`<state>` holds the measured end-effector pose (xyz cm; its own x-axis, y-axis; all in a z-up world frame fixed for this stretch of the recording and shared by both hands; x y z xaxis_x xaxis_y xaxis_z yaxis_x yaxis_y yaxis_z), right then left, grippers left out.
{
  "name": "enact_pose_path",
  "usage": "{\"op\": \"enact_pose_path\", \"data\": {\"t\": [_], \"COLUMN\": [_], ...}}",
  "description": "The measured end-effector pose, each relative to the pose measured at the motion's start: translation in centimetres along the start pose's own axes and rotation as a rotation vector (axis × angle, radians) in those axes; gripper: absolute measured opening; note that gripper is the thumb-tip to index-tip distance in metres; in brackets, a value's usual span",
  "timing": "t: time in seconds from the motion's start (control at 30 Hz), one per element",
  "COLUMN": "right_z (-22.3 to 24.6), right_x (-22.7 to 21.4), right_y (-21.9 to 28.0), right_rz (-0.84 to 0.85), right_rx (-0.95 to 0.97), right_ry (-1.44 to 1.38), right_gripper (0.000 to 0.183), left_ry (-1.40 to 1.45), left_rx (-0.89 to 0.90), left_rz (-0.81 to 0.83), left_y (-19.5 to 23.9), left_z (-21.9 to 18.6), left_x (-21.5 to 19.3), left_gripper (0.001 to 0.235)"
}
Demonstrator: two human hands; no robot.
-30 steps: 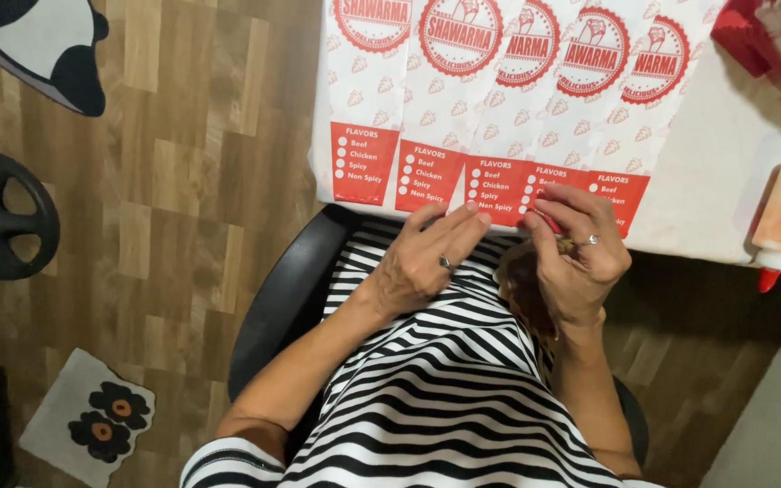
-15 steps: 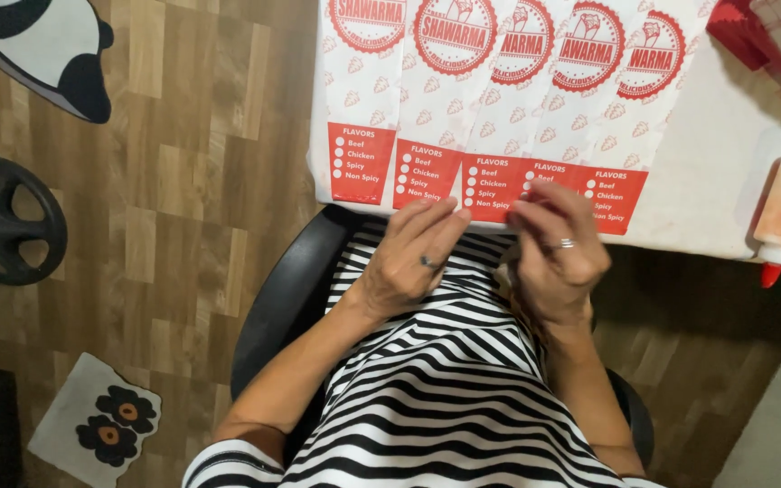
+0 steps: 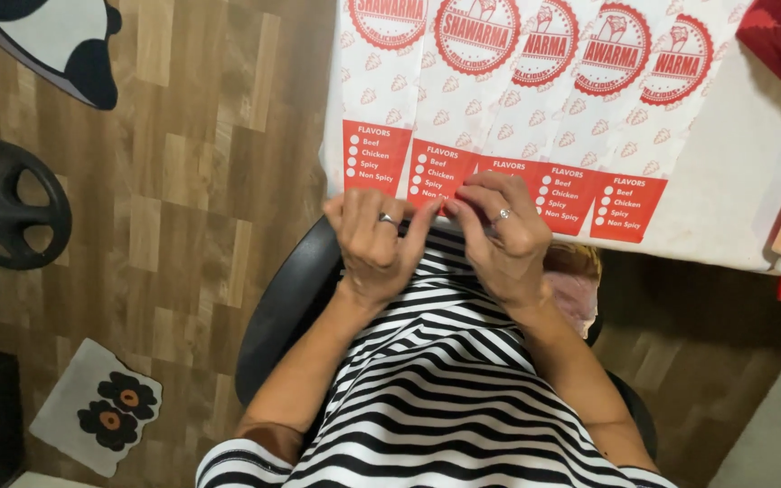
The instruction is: Applying glue to paper wrappers and folding them into shape.
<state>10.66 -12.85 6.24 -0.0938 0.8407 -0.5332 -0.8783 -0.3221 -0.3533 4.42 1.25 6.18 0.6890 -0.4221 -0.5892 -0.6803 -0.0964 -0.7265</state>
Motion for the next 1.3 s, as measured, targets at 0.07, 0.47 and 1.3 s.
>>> {"op": "enact_pose_path", "data": {"t": [0.07,0.47,1.3], "right_z": [-0.1,0.2,2.8], "right_x": [0.3,0.7,2.7], "right_y": [0.0,-0.1,0.5], "right_rz": [0.011,0.092,0.003], "right_rx": [0.003,0.031,-0.12], "right_ry": [0.014,0.057,-0.093], "right_gripper": [0.012,0.015,0.015], "left_ry": [-0.041,-0.027,0.368], "left_rx": [-0.012,-0.068,0.288], "left_rz": [-0.002,-0.042,0.083], "left_y": [1.2,1.4,-4.1], "left_z": [0.0,0.2,7.0], "left_x": [0.9,0.9,-5.5], "left_gripper": [0.027,0.019,0.048]}}
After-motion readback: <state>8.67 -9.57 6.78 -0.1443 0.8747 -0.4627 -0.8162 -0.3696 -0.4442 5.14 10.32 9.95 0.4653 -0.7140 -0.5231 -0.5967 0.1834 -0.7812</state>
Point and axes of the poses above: each hand's wrist, its own y-axis away from the middle knuckle, its own x-axis out of the palm, z = x × y, the point moved 6 cm from there along -y, towards the middle knuckle, and after that the axes turned 8 degrees about x, right-handed, at the moved point
